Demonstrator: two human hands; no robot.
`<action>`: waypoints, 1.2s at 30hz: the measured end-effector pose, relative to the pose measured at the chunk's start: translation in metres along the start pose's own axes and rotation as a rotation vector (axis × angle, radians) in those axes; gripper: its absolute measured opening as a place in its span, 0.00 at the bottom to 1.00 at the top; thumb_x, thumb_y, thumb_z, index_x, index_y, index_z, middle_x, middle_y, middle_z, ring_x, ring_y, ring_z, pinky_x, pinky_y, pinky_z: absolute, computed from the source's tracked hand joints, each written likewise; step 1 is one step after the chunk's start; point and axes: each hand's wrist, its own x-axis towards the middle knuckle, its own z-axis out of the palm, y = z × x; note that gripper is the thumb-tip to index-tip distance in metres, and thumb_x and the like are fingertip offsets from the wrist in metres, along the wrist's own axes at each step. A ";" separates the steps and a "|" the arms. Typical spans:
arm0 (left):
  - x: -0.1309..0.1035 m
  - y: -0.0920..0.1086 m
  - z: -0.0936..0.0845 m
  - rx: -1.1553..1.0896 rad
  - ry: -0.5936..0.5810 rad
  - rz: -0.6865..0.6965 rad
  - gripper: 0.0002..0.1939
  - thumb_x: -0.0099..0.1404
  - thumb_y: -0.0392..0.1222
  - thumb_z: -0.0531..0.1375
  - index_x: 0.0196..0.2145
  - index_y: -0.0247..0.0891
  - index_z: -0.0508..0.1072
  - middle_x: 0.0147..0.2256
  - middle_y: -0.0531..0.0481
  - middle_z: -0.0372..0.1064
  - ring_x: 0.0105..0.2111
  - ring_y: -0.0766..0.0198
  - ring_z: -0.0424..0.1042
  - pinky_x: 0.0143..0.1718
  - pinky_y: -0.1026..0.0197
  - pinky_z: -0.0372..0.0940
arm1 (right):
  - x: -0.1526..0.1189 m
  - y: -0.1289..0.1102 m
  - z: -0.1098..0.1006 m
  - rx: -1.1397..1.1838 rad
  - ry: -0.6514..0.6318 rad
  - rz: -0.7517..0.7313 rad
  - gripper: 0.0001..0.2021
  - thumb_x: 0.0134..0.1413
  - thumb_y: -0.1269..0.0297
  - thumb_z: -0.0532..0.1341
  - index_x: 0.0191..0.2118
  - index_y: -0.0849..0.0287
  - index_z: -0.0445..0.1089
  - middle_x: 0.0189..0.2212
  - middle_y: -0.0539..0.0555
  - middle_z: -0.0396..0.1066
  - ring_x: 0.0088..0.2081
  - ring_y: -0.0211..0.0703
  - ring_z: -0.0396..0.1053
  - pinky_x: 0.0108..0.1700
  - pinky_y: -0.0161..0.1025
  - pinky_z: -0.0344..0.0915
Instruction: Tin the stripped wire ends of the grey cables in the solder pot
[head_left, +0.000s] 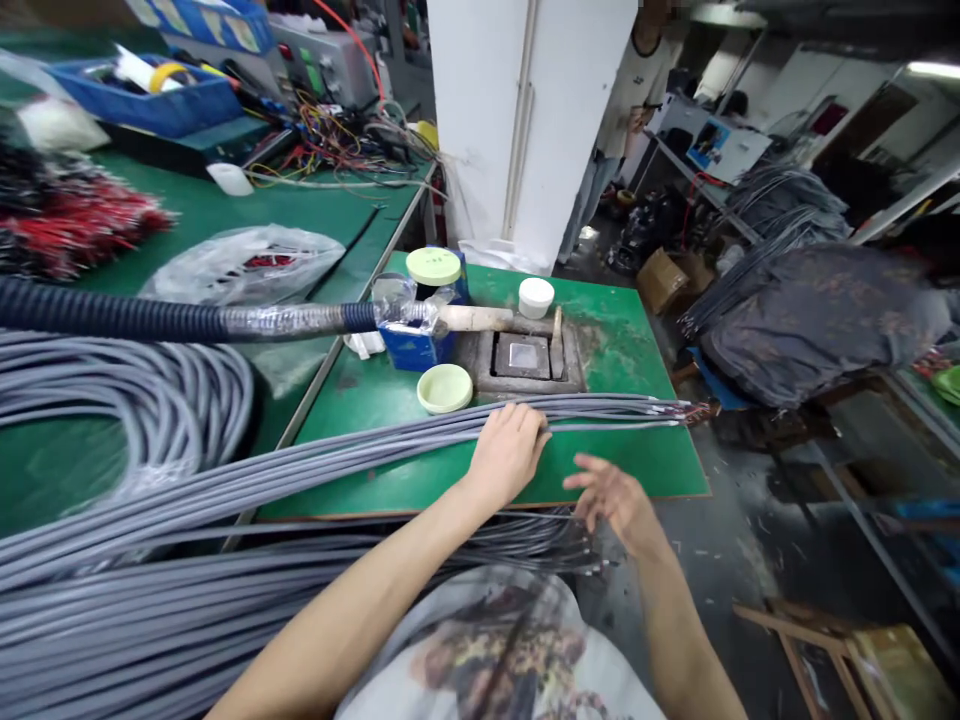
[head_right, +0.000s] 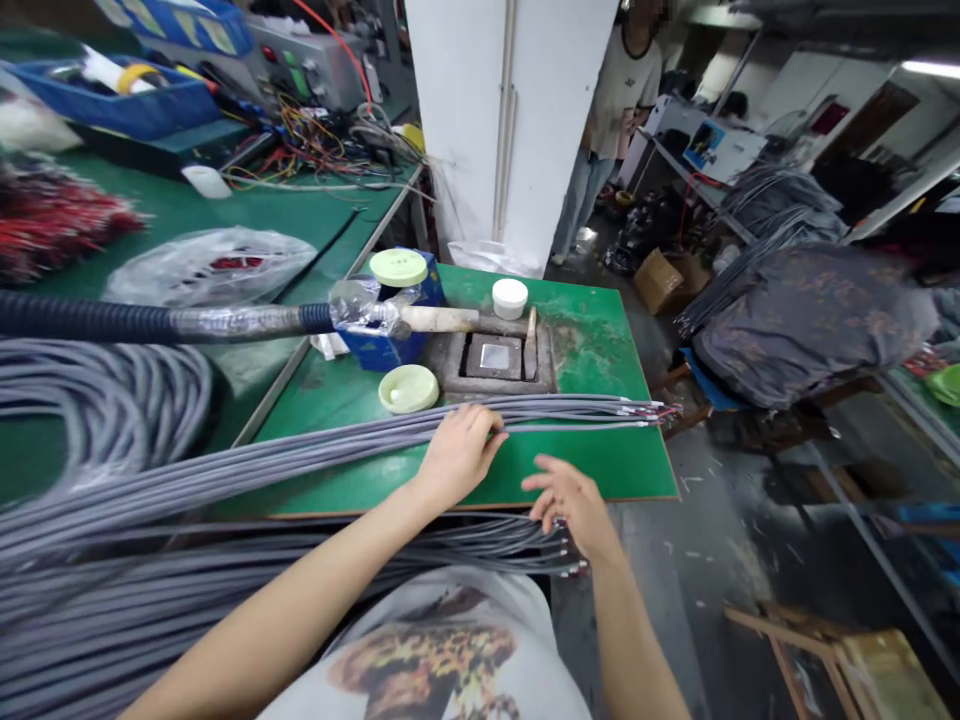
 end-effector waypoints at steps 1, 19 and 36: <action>-0.009 0.006 -0.006 -0.072 0.002 0.019 0.05 0.69 0.39 0.52 0.37 0.37 0.66 0.35 0.45 0.67 0.37 0.56 0.64 0.38 0.54 0.58 | 0.005 -0.006 -0.006 0.122 0.124 -0.034 0.25 0.61 0.43 0.46 0.49 0.52 0.70 0.38 0.60 0.75 0.24 0.45 0.70 0.20 0.40 0.63; -0.072 0.003 -0.021 -1.488 0.170 -0.676 0.14 0.55 0.48 0.67 0.31 0.34 0.71 0.26 0.54 0.64 0.27 0.71 0.62 0.31 0.66 0.59 | -0.001 -0.022 0.045 -0.391 -0.556 -0.166 0.16 0.66 0.58 0.48 0.45 0.61 0.69 0.17 0.45 0.63 0.21 0.35 0.63 0.27 0.33 0.57; -0.062 -0.005 -0.028 -1.663 0.397 -0.769 0.10 0.53 0.42 0.67 0.29 0.35 0.71 0.25 0.53 0.69 0.23 0.72 0.63 0.26 0.67 0.57 | 0.003 -0.022 0.050 -0.388 -0.598 -0.154 0.18 0.66 0.57 0.47 0.48 0.61 0.68 0.17 0.45 0.63 0.20 0.35 0.61 0.27 0.33 0.57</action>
